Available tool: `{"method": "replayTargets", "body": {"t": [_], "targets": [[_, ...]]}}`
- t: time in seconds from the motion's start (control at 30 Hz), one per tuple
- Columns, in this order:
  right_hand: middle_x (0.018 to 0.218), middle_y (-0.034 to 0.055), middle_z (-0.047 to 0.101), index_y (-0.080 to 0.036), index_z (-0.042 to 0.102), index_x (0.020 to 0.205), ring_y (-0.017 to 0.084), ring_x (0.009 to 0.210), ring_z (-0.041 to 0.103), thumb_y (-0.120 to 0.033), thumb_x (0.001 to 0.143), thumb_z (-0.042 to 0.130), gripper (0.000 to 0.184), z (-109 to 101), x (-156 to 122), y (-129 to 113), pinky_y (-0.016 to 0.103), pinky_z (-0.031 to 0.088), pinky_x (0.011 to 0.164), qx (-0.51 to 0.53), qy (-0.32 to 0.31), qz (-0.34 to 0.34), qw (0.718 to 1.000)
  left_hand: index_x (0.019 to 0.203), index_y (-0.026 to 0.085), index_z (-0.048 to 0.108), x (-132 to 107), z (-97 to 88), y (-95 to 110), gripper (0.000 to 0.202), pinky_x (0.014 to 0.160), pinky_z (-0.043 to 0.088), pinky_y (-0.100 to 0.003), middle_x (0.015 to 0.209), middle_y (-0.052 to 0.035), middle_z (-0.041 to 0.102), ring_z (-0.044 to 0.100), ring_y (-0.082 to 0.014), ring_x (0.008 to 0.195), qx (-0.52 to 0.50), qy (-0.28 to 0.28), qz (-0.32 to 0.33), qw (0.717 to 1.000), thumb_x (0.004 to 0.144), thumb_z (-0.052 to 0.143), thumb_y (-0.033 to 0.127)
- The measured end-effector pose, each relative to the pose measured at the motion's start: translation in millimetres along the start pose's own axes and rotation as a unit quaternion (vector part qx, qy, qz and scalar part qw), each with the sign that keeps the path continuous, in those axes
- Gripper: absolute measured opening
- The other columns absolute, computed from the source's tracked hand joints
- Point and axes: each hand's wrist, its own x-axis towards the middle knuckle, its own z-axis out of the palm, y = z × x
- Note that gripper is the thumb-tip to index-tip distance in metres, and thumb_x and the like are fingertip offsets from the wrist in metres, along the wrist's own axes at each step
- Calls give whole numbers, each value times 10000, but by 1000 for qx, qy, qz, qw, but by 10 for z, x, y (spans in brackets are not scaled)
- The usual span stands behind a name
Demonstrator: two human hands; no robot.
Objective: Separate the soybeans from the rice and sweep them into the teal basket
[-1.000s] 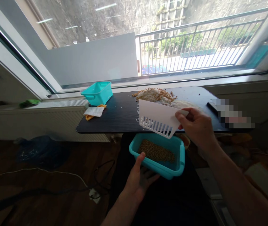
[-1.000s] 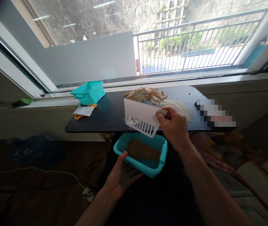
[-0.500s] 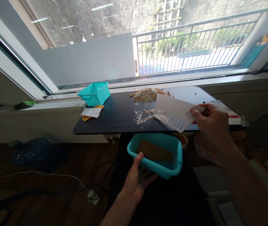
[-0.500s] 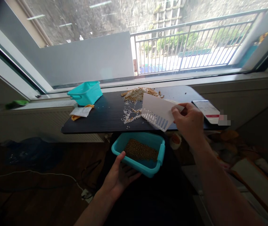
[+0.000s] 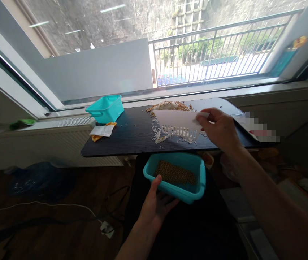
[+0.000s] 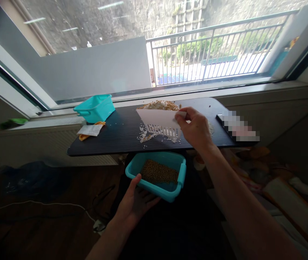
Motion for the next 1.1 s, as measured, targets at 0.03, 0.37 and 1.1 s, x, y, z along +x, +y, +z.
{"method": "replayTargets", "body": {"t": [0.03, 0.37, 1.1], "targets": [[783, 31, 725, -200, 675, 870, 141, 607, 636, -359, 756, 622, 203, 6, 14, 3, 282, 511, 535, -4, -3, -11, 1000, 1326, 178, 491, 0, 0, 1, 583, 911, 544, -474, 1291, -176, 598, 606, -352, 1155, 1, 1, -1, 1000, 844, 612, 483], [790, 16, 723, -231, 693, 899, 162, 674, 656, -398, 771, 620, 223, 44, 63, 50, 301, 518, 571, -39, -29, -57, 997, 1317, 175, 501, -13, 8, 4, 581, 871, 560, -449, 1263, -180, 616, 654, -324, 1073, 4, 4, 2, 1000, 839, 619, 483], [668, -7, 686, -249, 668, 811, 131, 515, 577, -347, 726, 663, 130, -155, -18, -159, 281, 483, 473, 24, -21, 16, 999, 1313, 183, 505, -2, 4, 12, 583, 900, 544, -472, 1294, -178, 606, 632, -345, 1123, 5, -10, 10, 1000, 835, 618, 498]]}}
